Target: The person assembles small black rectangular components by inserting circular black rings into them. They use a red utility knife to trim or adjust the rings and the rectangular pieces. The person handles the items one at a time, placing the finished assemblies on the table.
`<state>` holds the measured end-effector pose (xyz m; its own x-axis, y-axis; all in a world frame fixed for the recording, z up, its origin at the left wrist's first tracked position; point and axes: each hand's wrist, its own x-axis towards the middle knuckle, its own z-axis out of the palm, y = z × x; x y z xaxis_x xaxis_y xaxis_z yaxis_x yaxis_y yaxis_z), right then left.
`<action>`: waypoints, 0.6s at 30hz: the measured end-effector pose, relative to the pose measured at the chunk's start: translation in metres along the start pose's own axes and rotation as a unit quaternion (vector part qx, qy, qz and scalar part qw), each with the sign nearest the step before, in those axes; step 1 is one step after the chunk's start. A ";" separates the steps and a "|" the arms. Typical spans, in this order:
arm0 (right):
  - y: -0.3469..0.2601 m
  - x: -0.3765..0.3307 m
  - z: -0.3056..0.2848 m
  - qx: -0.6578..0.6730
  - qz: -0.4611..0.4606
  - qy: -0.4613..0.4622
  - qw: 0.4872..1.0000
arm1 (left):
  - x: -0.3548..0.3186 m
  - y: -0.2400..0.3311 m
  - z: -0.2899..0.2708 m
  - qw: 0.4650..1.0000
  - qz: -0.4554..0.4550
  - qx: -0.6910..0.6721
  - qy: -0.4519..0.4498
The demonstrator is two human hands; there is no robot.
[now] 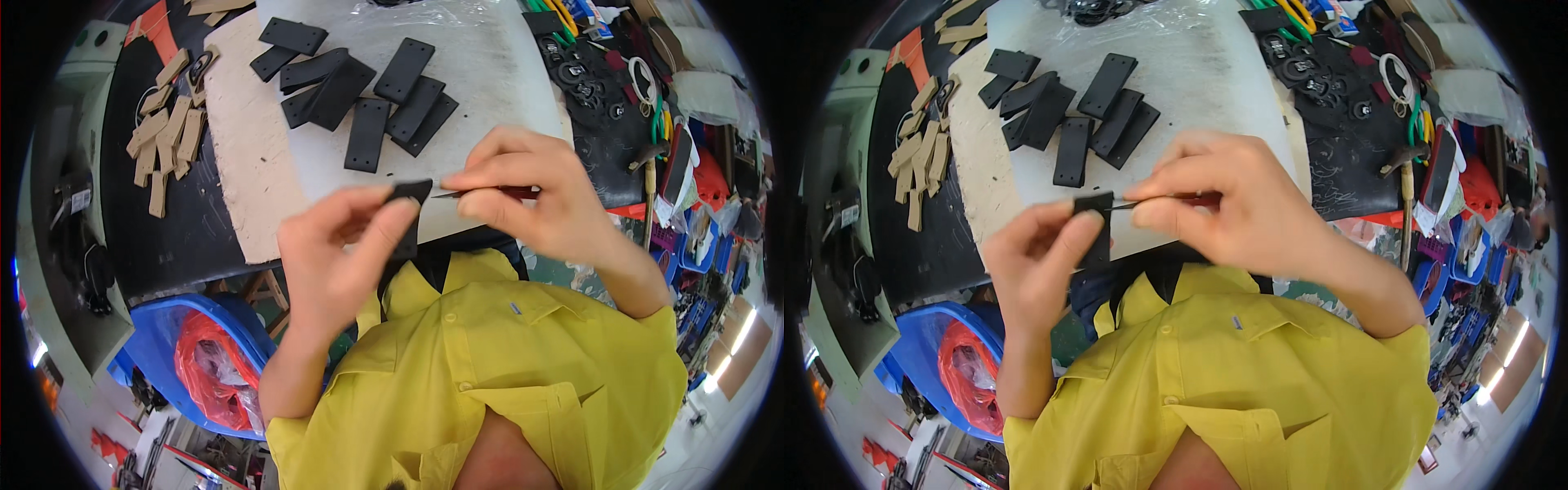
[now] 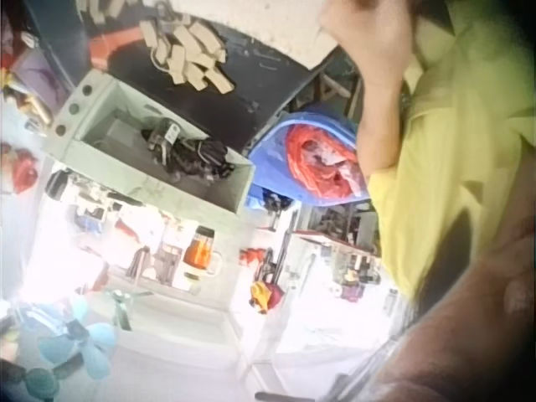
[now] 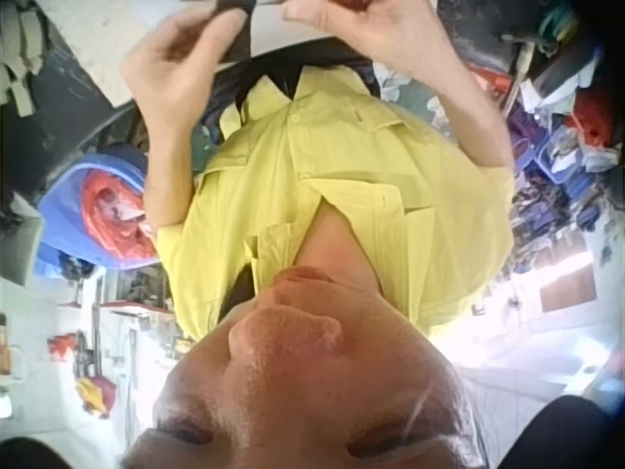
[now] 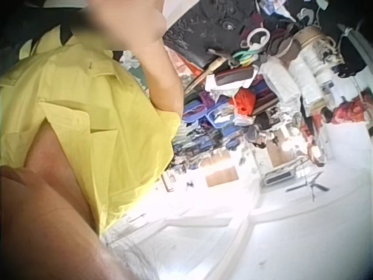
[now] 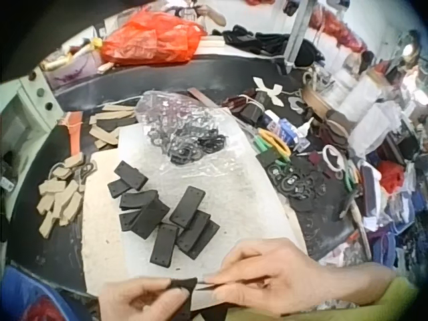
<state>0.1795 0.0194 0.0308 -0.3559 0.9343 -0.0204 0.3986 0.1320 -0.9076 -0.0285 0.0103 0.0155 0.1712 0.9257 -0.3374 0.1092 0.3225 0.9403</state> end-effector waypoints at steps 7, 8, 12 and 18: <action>-0.005 -0.011 0.023 -0.143 -0.176 0.010 0.974 | 0.007 -0.006 0.001 0.987 -0.022 -0.160 -0.018; -0.007 -0.011 0.021 -0.152 -0.175 -0.001 0.973 | 0.006 -0.005 0.001 0.987 -0.016 -0.156 -0.024; -0.007 -0.010 0.018 -0.158 -0.174 -0.027 0.972 | 0.007 0.000 -0.001 0.989 -0.021 -0.133 -0.066; -0.007 -0.008 0.013 -0.206 -0.095 -0.092 0.970 | -0.001 -0.004 0.019 0.962 0.190 0.193 0.035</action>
<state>0.1688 0.0063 0.0320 -0.5857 0.8102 0.0224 0.6011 0.4527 -0.6586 -0.0110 0.0040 0.0110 0.2046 0.9779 0.0437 0.4091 -0.1260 0.9037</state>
